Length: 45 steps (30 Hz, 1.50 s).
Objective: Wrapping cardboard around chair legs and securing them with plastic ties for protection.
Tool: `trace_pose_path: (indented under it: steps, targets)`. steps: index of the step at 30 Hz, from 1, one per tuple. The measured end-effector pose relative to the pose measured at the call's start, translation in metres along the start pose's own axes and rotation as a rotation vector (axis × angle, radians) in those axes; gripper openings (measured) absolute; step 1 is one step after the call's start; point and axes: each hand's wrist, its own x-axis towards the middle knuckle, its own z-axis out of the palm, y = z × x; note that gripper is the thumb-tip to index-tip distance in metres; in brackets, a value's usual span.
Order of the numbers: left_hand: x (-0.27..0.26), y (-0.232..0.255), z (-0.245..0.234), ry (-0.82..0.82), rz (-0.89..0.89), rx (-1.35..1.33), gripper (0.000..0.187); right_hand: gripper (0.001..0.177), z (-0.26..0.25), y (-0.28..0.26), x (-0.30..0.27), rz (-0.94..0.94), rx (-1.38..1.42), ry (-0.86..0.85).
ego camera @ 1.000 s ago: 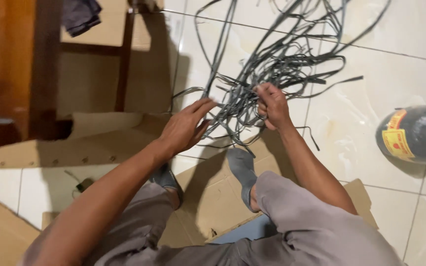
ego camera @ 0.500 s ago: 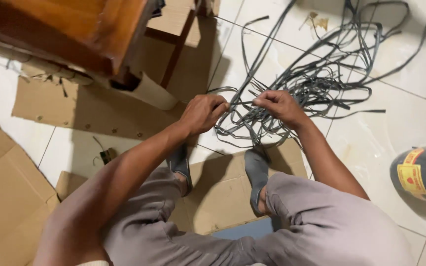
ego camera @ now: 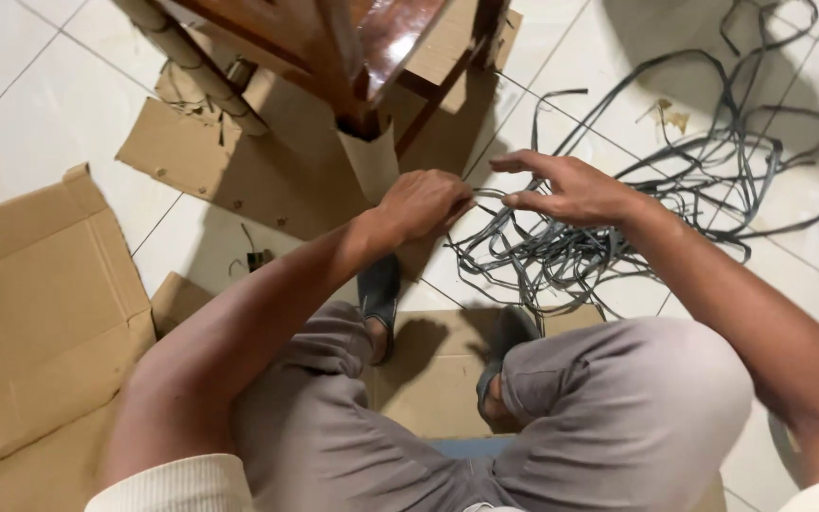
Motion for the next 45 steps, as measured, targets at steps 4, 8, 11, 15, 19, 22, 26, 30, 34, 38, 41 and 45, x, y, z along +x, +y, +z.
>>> trace_pose_path:
  steps: [4,8,11,15,19,22,26,30,34,38,41,45]
  targets:
    - [-0.002,0.008,-0.026,0.070,-0.028,0.020,0.018,0.067,-0.003,-0.010,0.027,-0.134,-0.060,-0.050]
    - [-0.019,0.002,-0.040,0.179,-0.153,-0.059,0.021,0.036,0.004,0.005,0.062,-0.035,0.297,-0.135]
    - [-0.041,-0.013,-0.047,0.230,-0.242,-0.100,0.023,0.031,-0.002,-0.018,0.076,0.023,0.308,-0.116]
    - [-0.068,-0.036,-0.048,0.284,-0.343,0.011,0.024,0.022,-0.003,-0.038,0.089,0.040,-0.018,0.069]
    - [-0.072,-0.080,-0.041,0.289,-0.485,0.083,0.032,0.023,0.010,-0.018,0.114,0.103,0.007,0.239]
    - [-0.071,-0.106,-0.029,0.280,-0.628,0.140,0.043,0.026,0.025,-0.010,0.135,0.173,0.070,0.295]
    - [-0.063,-0.107,-0.008,0.351,-0.694,0.090,0.072,0.026,0.057,0.002,0.159,-0.076,0.007,0.277]
    - [-0.042,-0.144,0.041,0.474,-0.687,0.002,0.094,0.025,0.074,-0.010,0.169,-0.048,-0.073,0.298]
    - [-0.039,-0.146,0.048,0.553,-0.665,-0.037,0.088,0.027,0.082,-0.015,0.172,-0.309,-0.125,0.477]
    - [-0.047,-0.127,0.051,0.666,-0.632,-0.159,0.084,0.027,0.092,0.002,0.180,-0.204,-0.117,0.418]
    - [-0.045,-0.126,0.054,0.780,-0.547,-0.175,0.081,0.031,0.081,-0.024,0.167,-0.155,-0.083,0.378]
    - [-0.047,-0.113,0.040,0.818,-0.500,-0.259,0.078,0.038,0.075,-0.060,0.154,-0.183,0.122,0.402]
